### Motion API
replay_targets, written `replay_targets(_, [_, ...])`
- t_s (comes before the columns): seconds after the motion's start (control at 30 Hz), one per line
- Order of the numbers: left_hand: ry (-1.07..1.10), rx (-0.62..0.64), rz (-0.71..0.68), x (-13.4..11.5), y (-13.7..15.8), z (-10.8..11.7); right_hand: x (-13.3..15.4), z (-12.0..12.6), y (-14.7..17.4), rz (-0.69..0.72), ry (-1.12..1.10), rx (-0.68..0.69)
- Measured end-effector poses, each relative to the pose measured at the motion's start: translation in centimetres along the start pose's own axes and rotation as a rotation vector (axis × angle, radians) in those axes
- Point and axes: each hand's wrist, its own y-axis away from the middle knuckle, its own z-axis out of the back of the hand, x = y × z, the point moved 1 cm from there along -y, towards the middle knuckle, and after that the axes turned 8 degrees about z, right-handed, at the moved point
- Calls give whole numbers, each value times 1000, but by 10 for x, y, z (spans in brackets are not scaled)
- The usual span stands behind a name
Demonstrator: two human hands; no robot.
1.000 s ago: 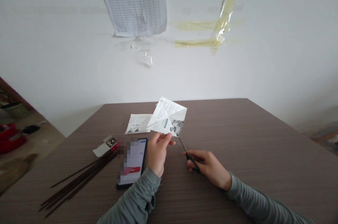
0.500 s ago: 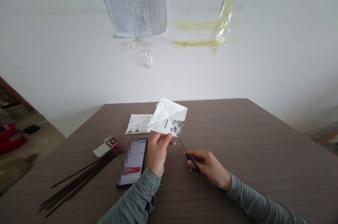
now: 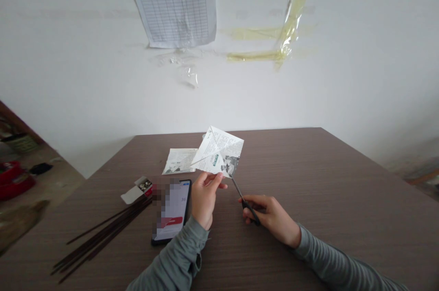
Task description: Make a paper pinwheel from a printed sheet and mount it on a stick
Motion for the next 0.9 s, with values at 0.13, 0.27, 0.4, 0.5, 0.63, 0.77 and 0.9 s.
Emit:
replay_targets(0.13, [-11,-5,5,-1,0,0,-1,1,0,-6,-10,3])
replay_targets(0.27, [-14,-15,13,-2,1,-1,-2,1,1,-2,-4,4])
replay_targets(0.4, [-12,-15,33,-5,2,-2,-3,2,1,-8,3,6])
replay_targets(0.5, [-8,-14,40,-6,3,-2,-4,1,0,-12,-9,13])
replay_targets(0.63, [-2,-19,36,-7,3,-2,-4,1,0,-13,-27,0])
replay_targets(0.77, [7,-16,34,-7,3,-3,-3,1,1,-10,-19,1])
replay_targets(0.9, [8,-12,37,-9,5,-4,-4,1,1,-9,-29,4])
